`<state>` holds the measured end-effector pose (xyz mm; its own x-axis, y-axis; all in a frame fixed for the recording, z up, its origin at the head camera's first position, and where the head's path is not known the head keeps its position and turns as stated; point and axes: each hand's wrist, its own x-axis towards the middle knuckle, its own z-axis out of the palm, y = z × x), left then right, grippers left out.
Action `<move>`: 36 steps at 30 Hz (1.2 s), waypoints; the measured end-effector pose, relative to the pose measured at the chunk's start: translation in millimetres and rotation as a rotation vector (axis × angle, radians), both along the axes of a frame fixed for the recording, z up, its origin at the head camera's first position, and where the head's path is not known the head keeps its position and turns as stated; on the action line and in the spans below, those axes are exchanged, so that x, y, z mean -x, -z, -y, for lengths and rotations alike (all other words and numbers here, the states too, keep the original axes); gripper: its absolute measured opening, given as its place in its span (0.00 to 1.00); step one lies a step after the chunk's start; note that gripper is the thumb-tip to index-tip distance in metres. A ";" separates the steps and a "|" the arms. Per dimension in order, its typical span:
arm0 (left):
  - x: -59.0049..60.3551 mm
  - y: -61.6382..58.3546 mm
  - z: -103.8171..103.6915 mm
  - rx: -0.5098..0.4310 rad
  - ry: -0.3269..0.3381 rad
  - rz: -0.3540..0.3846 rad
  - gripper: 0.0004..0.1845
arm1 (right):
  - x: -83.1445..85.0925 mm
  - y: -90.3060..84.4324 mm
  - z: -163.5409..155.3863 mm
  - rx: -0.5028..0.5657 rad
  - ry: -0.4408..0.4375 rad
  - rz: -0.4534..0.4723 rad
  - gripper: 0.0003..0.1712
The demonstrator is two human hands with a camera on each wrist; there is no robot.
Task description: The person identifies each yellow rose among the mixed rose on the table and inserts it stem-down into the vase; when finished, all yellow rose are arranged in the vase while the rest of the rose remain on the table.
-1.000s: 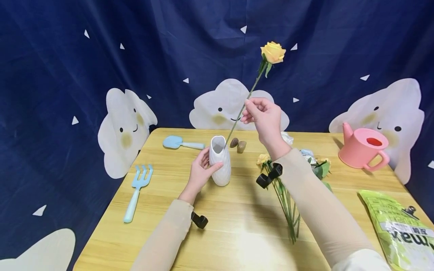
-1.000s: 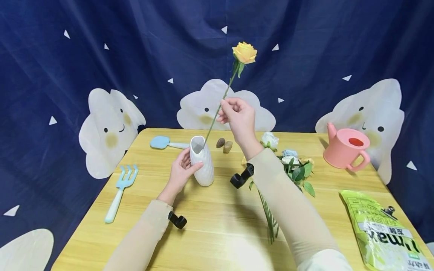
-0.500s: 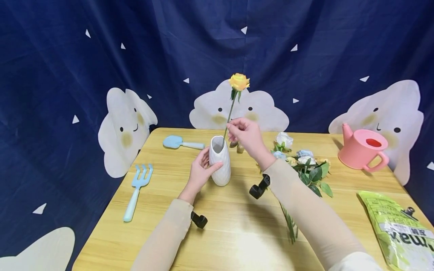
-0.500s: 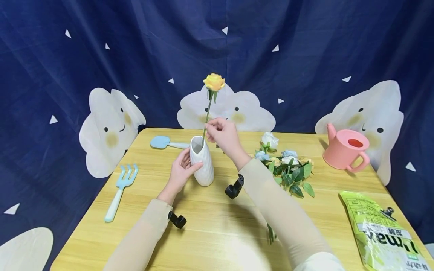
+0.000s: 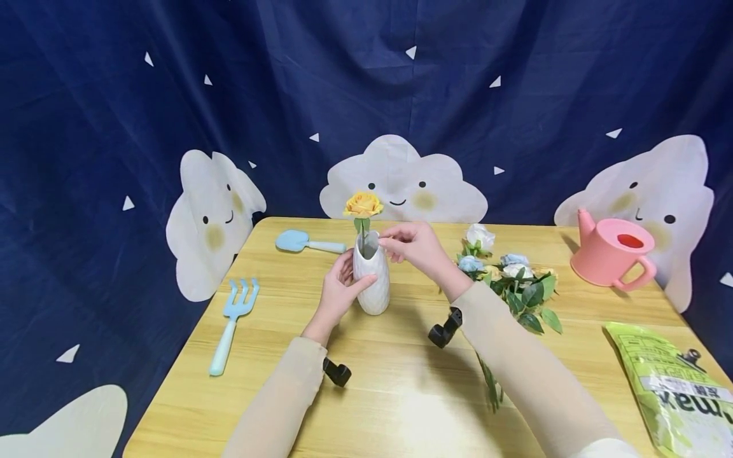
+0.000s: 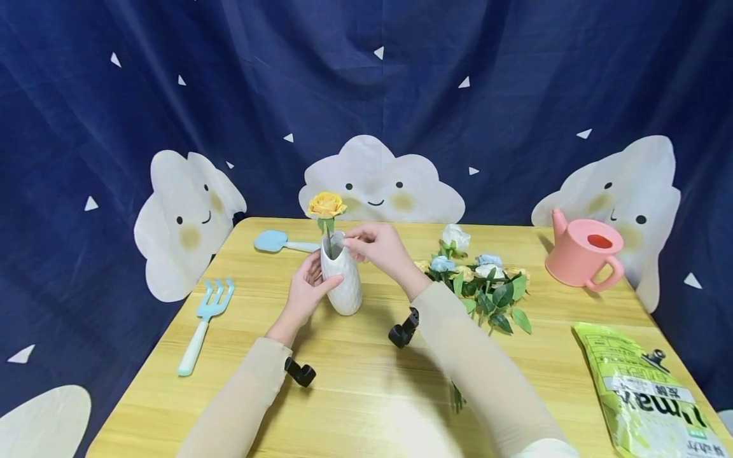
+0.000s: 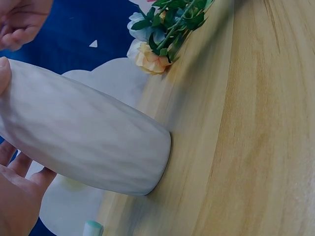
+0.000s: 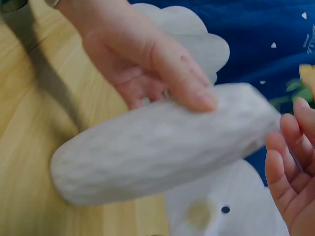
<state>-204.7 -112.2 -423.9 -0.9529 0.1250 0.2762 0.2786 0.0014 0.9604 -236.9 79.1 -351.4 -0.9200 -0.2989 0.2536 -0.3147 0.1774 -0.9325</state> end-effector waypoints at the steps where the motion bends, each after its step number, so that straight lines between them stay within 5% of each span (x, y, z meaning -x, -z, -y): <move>1: 0.3 0.0 0.4 0.000 0.001 0.001 0.35 | -1.6 3.8 -3.9 -0.002 0.004 0.005 0.11; 14: -0.1 -3.6 4.7 0.023 -0.017 0.002 0.35 | -32.9 55.5 -62.9 0.022 0.067 0.185 0.17; 26: 0.9 0.7 1.2 0.006 -0.009 0.032 0.34 | -67.3 81.4 -133.9 0.037 0.217 0.184 0.20; 33: 0.3 -0.4 0.1 0.006 -0.016 0.026 0.34 | -58.8 155.1 -206.8 0.166 0.288 0.091 0.16; 36: -0.4 -1.0 0.7 -0.001 -0.016 0.026 0.34 | -66.8 164.8 -228.4 0.185 0.359 0.125 0.18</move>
<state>-204.3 -112.9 -422.9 -0.9616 0.1098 0.2515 0.2535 0.0045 0.9673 -170.1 307.6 -516.3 -0.9845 0.0866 0.1527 -0.1458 0.0815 -0.9860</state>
